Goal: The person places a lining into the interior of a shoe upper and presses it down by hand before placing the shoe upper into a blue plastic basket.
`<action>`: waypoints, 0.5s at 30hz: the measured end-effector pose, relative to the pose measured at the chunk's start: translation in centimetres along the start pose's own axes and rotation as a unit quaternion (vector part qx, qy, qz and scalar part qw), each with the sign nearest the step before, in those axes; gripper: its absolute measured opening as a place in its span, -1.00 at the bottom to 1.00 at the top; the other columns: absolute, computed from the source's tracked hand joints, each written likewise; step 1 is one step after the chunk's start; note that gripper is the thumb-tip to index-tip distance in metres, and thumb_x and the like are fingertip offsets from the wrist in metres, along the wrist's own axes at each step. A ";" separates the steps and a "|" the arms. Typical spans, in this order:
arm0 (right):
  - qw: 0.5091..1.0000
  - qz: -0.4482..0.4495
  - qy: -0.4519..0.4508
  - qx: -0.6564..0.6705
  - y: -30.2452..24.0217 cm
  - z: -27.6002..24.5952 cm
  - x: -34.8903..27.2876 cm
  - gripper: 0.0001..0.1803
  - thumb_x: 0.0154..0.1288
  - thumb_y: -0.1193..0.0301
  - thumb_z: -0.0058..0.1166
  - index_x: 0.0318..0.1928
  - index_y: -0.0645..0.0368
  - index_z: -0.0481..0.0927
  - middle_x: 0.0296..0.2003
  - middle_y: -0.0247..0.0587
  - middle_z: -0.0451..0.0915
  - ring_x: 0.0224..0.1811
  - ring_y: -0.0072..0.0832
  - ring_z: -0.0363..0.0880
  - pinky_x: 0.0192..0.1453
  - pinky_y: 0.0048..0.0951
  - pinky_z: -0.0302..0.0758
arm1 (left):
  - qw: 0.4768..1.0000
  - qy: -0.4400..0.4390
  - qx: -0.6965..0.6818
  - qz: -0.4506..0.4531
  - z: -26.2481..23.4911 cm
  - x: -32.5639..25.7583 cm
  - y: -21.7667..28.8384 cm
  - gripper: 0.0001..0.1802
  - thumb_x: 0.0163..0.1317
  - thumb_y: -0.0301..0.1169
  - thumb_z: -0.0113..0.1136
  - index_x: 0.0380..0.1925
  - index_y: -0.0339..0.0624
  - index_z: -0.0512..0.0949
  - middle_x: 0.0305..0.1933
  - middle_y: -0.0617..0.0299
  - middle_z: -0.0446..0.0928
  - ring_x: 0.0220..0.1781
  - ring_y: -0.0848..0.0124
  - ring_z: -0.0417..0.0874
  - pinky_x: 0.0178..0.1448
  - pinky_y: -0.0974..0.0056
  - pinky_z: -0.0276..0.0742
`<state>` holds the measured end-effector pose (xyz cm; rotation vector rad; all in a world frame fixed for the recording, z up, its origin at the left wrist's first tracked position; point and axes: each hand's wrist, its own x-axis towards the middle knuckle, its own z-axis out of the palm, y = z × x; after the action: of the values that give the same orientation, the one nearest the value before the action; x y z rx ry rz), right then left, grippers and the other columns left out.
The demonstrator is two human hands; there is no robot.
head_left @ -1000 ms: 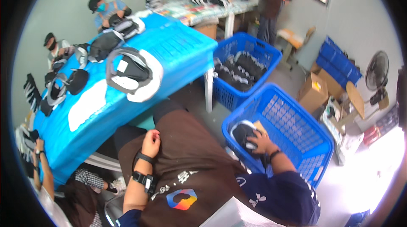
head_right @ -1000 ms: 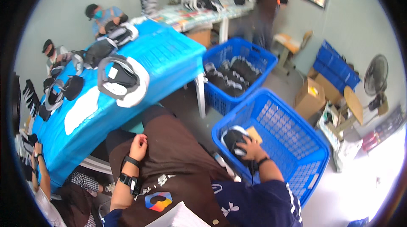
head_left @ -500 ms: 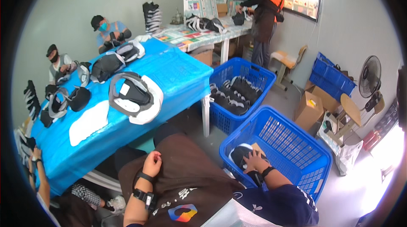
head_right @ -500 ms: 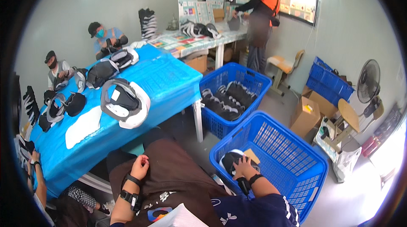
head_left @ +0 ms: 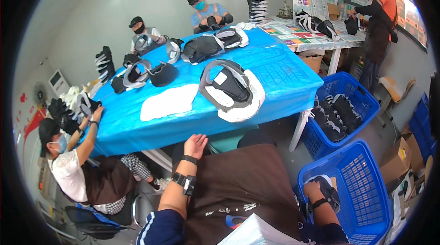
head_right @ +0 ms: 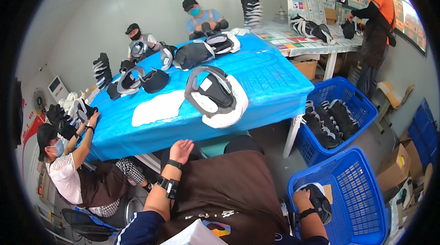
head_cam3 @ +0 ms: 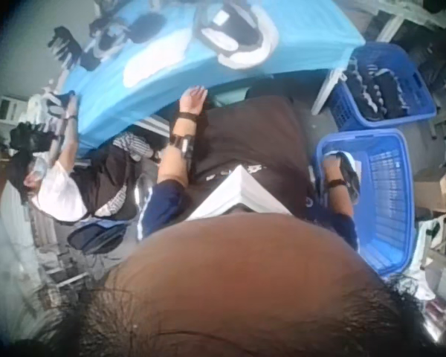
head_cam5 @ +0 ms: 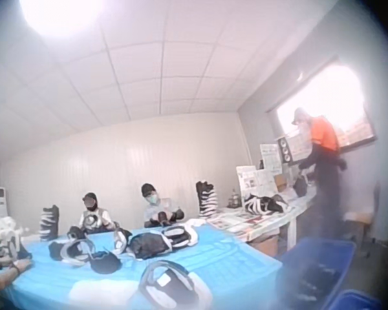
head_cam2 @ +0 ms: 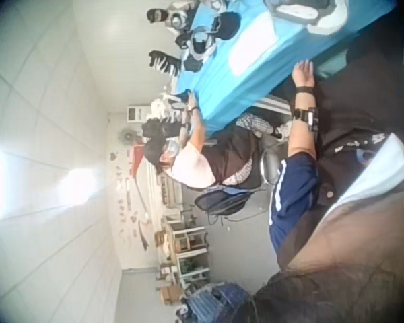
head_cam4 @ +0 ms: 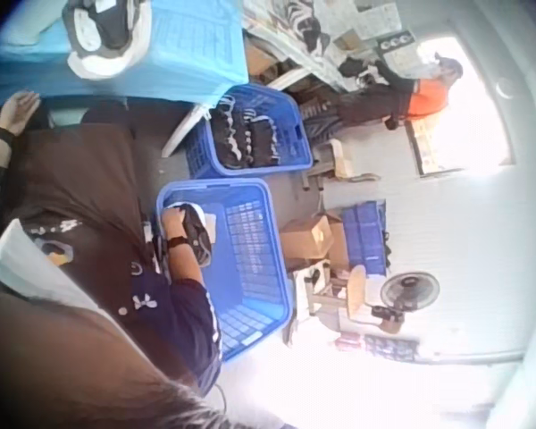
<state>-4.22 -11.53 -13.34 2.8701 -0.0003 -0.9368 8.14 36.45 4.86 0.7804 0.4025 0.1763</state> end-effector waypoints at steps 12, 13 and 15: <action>0.973 0.022 0.056 0.223 -1.5 2.7 -1.1 -0.66 0.07 0.44 -0.18 -0.12 0.30 0.40 -0.20 0.09 0.49 -0.16 -0.11 0.50 -0.10 -0.16 0.42 | 0.984 -0.045 -0.158 0.061 -1.8 8.4 1.8 -0.78 -0.05 -0.59 -0.10 -0.34 -0.40 0.41 -0.25 0.00 0.46 -0.14 0.15 0.48 0.09 0.10 0.38; 0.952 0.043 0.084 0.292 -2.0 3.2 -2.5 -0.66 0.08 0.45 -0.21 -0.11 0.35 0.35 -0.22 0.16 0.48 -0.18 -0.07 0.50 -0.13 -0.13 0.42 | 0.978 -0.087 -0.181 0.051 -2.0 8.6 1.6 -0.74 -0.08 -0.60 -0.11 -0.32 -0.42 0.42 -0.22 -0.02 0.47 -0.08 0.13 0.47 0.12 0.10 0.36; 0.952 0.039 0.129 0.276 -1.6 5.6 -3.7 -0.64 0.13 0.42 -0.24 -0.08 0.37 0.30 -0.24 0.18 0.47 -0.23 -0.05 0.50 -0.17 -0.12 0.42 | 0.961 -0.178 -0.208 0.043 -1.6 9.0 1.4 -0.71 -0.12 -0.62 -0.12 -0.32 -0.43 0.44 -0.20 -0.04 0.48 -0.07 0.14 0.47 0.14 0.12 0.34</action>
<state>-10.59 -10.44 -15.88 3.4484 -0.4126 -0.6105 15.68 41.14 2.27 0.4002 -0.0146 0.1894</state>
